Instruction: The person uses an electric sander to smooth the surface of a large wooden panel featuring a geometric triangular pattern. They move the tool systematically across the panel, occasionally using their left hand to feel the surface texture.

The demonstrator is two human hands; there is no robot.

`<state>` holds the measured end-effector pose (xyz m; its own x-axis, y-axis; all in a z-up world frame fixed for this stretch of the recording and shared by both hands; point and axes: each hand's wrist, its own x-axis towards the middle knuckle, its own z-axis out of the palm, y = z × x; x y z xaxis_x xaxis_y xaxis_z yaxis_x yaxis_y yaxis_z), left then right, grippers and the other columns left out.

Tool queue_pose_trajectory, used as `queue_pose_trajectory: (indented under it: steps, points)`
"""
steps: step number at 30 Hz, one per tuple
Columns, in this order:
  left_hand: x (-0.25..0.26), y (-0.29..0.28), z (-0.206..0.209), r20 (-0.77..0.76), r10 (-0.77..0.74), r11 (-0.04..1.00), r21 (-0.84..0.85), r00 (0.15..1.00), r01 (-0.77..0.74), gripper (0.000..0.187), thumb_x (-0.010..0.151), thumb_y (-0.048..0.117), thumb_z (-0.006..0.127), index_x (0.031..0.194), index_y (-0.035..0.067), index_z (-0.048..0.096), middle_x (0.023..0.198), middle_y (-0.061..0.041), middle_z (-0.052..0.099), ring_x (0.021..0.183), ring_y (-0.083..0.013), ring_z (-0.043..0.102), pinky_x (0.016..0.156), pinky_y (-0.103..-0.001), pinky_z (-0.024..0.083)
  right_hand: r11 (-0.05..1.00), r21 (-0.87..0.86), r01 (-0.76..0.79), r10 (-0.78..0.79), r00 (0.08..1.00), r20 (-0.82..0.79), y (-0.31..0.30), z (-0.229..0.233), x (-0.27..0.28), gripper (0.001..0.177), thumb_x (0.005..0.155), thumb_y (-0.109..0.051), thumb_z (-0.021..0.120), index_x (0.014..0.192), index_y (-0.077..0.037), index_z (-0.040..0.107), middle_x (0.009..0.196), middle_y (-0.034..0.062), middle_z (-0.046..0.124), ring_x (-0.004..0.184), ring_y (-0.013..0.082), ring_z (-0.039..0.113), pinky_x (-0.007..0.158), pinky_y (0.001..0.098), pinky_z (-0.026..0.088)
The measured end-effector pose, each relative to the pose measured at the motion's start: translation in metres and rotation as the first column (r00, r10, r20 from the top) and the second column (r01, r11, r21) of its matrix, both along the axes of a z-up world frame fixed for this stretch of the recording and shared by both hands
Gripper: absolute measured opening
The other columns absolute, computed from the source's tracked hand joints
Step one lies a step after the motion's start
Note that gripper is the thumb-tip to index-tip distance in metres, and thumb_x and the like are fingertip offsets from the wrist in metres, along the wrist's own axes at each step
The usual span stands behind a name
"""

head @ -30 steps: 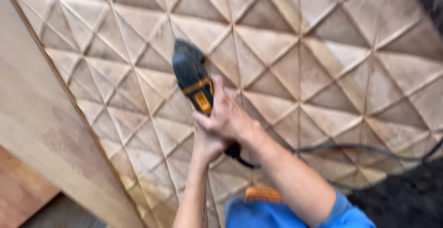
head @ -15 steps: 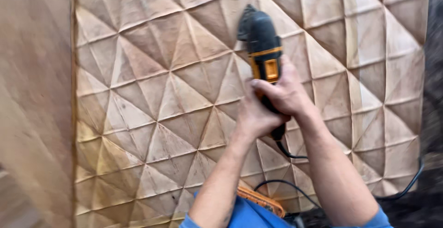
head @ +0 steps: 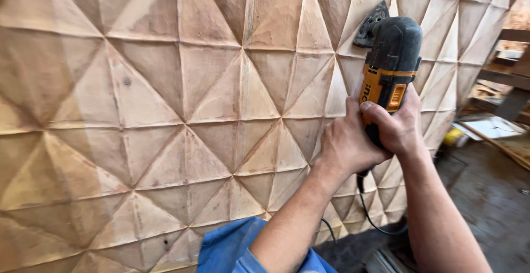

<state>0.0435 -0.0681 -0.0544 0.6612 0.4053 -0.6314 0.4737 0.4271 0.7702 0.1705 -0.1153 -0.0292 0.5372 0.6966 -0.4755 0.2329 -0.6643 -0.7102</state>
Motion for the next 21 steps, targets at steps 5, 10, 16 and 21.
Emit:
queue_pose_trajectory:
  steps: [5,10,16,21]
  points:
    - [-0.011,0.003,-0.009,0.060,-0.019,0.999,-0.031,0.998,0.020,0.089,0.063,0.039,0.083,0.128,-0.002,0.039,0.087,-0.024,0.073,0.086,-0.0421,0.075,0.088,-0.049,0.060,0.998,0.004,-0.069,0.068,0.995,0.070,0.005,-0.001,-0.013,0.053,0.084,-0.013,0.074,0.131,0.001,0.055,0.109,0.0070,0.067,0.095,0.0147,0.066,0.084,0.0302,0.056]
    - [-0.021,0.003,0.002,0.031,0.013,1.000,-0.028,0.999,-0.012,0.083,0.063,0.040,0.085,0.122,0.003,0.042,0.089,-0.024,0.073,0.089,-0.0449,0.072,0.083,-0.054,0.059,0.999,-0.035,-0.030,0.033,0.996,0.085,-0.001,0.007,-0.022,0.047,0.089,-0.013,0.074,0.129,0.003,0.056,0.107,0.0076,0.067,0.092,0.0163,0.065,0.083,0.0311,0.056]
    - [-0.021,0.021,-0.004,0.034,0.000,1.000,-0.011,0.999,0.000,0.084,0.064,0.041,0.084,0.126,0.003,0.039,0.090,-0.024,0.073,0.089,-0.0452,0.073,0.086,-0.054,0.058,0.998,0.031,-0.053,0.052,0.998,0.041,0.013,-0.008,-0.019,0.052,0.085,-0.013,0.076,0.131,0.000,0.055,0.107,0.0063,0.067,0.090,0.0156,0.066,0.080,0.0303,0.056]
    - [-0.025,0.011,0.003,0.041,-0.012,0.999,-0.029,0.999,0.013,0.092,0.060,0.044,0.084,0.129,0.003,0.038,0.094,-0.023,0.073,0.091,-0.0437,0.073,0.089,-0.051,0.058,0.999,0.030,-0.015,0.014,0.999,0.037,0.006,0.005,-0.025,0.052,0.085,-0.013,0.075,0.130,0.000,0.053,0.106,0.0056,0.066,0.090,0.0141,0.065,0.080,0.0285,0.056]
